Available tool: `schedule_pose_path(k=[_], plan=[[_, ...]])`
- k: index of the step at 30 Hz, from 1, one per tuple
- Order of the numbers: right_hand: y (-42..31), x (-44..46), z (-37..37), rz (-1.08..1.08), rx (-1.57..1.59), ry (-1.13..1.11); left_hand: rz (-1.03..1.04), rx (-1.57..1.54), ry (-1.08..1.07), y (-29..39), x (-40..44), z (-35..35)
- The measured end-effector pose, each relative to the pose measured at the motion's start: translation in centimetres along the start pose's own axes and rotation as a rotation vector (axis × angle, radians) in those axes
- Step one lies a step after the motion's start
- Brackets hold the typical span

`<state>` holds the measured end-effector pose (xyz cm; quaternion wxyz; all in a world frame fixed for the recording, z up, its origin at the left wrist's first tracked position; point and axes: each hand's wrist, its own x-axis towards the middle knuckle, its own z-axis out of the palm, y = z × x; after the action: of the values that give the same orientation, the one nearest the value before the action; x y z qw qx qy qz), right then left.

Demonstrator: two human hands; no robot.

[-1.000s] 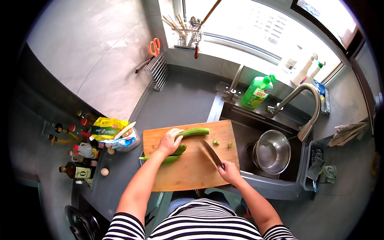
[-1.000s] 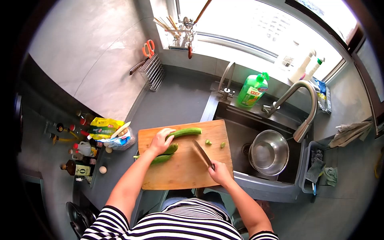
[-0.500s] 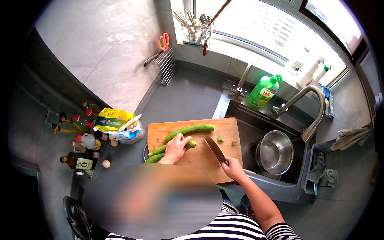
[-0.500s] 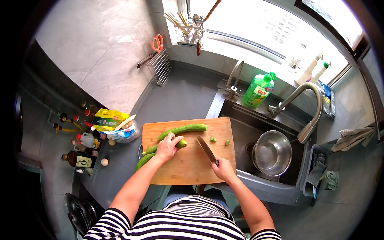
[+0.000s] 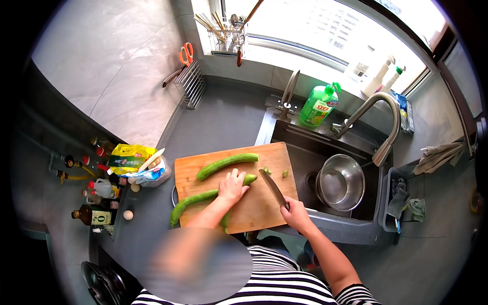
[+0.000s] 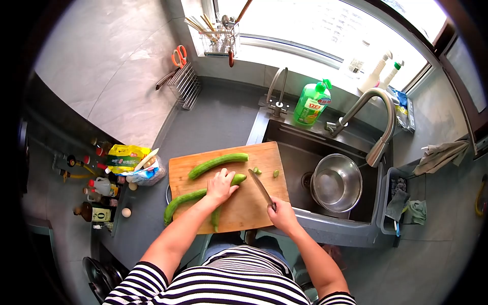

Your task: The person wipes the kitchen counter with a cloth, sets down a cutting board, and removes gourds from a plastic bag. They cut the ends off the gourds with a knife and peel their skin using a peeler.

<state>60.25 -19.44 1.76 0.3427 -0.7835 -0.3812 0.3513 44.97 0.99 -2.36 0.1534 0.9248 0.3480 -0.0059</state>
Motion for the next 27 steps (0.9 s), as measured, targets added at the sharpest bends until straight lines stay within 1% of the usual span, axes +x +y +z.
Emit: schedule_pose_path(k=[4, 7, 9, 10, 13, 18, 21, 24, 27], plan=[[-0.2, 0.2, 1.0, -0.044, -0.079, 0.019, -0.013, -0.113, 0.125, 0.1, -0.8, 1.5], [-1.2, 0.0, 1.4, -0.07, -0.035, 0.051, -0.017, -0.184, 0.16, -0.4, -1.2, 2.1], [-1.3, -0.1, 1.3, -0.017, -0.091, 0.002, -0.014, -0.229, 0.161, -0.6, -1.6, 2.2], [-1.2, -0.2, 1.3, 0.01, -0.119, -0.02, -0.006, -0.233, 0.163, -0.6, -1.7, 2.3], [-1.0, -0.3, 1.6, -0.06, -0.208, -0.03, 0.019, -0.238, 0.188, -0.1, -1.4, 2.1], [-1.9, -0.1, 2.5, 0.008, -0.287, -0.053, 0.04, -0.237, 0.247, 0.4, -1.5, 2.2], [-1.9, 1.1, 3.4, 0.027, -0.297, -0.066, 0.031, -0.225, 0.254, 0.6, -1.6, 2.2], [-0.9, 2.6, 4.4, 0.01, -0.288, -0.049, -0.011, -0.238, 0.205, 0.4, -1.7, 2.2], [-0.3, 3.0, 4.3, -0.01, -0.203, -0.03, -0.058, -0.236, 0.071, 0.1, -1.7, 1.0]])
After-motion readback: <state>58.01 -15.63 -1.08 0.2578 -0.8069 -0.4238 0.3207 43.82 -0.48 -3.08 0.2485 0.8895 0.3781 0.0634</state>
